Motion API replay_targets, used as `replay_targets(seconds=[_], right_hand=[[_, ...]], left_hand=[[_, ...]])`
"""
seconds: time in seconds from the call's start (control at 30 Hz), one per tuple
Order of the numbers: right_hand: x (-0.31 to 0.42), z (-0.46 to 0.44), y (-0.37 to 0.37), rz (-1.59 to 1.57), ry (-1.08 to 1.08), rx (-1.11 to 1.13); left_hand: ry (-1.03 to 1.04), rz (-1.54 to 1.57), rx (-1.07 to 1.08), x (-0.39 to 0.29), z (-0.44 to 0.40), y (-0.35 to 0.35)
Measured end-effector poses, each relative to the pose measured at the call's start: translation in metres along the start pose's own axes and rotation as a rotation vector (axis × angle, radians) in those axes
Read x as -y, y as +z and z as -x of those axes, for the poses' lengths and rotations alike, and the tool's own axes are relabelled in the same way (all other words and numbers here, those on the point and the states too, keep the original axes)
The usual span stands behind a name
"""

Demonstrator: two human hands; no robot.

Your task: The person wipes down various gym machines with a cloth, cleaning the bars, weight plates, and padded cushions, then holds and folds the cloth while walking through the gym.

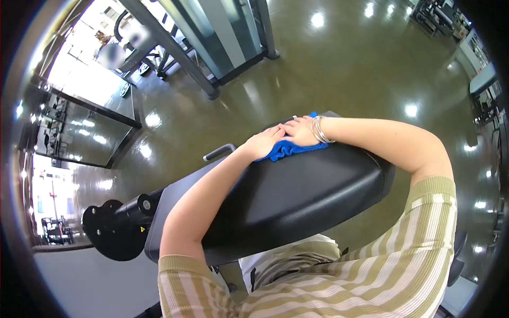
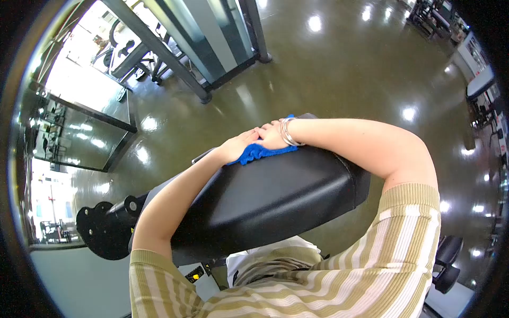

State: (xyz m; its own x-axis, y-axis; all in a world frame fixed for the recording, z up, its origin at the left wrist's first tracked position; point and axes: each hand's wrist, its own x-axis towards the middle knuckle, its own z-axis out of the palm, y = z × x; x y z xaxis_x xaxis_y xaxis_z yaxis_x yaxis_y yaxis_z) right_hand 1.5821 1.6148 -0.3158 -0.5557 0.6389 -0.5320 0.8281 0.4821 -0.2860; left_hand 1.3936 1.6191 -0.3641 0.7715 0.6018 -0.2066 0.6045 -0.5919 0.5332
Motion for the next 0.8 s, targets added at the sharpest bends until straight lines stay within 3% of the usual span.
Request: replay_targets(seconds=[0.1,0.13,0.17,0.3,0.33,0.37,0.5,0.53,0.57,0.63,0.67,0.7,0.77,0.8], right_hand=[[0.045,0.007,-0.008,0.017,-0.035,0.022],[0.061,0.013,-0.012,0.009,-0.057,0.033],[0.075,0.017,-0.014,0.003,-0.079,0.046],[0.115,0.02,-0.008,0.016,-0.261,0.042],[0.125,0.02,-0.006,-0.038,-0.28,0.025],[0.141,0.031,-0.011,-0.024,-0.29,0.032],[0.194,0.067,-0.017,-0.054,-0.221,-0.017],[0.206,0.073,-0.014,-0.01,-0.217,-0.093],[0.218,0.08,-0.01,0.033,-0.213,-0.171],[0.238,0.09,0.008,0.13,-0.262,-0.497],[0.245,0.09,0.016,0.177,-0.289,-0.573],[0.251,0.089,0.022,0.227,-0.32,-0.646],[0.266,0.084,0.033,0.319,-0.372,-0.746],[0.273,0.079,0.038,0.387,-0.405,-0.856]], left_hand=[[-0.034,0.071,-0.064,-0.009,0.043,-0.01],[0.088,-0.269,-0.022,0.019,0.053,0.005],[0.073,-0.272,-0.043,0.014,0.07,-0.002],[0.087,-0.212,-0.005,-0.026,0.137,-0.032],[-0.013,-0.089,0.034,-0.05,0.155,-0.048],[-0.111,0.038,0.073,-0.064,0.171,-0.056],[-0.075,0.029,0.008,-0.07,0.221,-0.055],[-0.283,0.169,-0.131,-0.089,0.232,-0.053],[-0.287,0.167,-0.146,-0.094,0.243,-0.052],[-0.075,-0.386,-0.197,-0.099,0.266,-0.048],[-0.305,-0.184,-0.389,-0.125,0.273,-0.045],[-0.315,-0.179,-0.412,-0.127,0.283,-0.034],[-0.182,-0.45,-0.828,-0.123,0.303,-0.011],[-0.161,-0.522,-0.92,-0.119,0.309,-0.004]])
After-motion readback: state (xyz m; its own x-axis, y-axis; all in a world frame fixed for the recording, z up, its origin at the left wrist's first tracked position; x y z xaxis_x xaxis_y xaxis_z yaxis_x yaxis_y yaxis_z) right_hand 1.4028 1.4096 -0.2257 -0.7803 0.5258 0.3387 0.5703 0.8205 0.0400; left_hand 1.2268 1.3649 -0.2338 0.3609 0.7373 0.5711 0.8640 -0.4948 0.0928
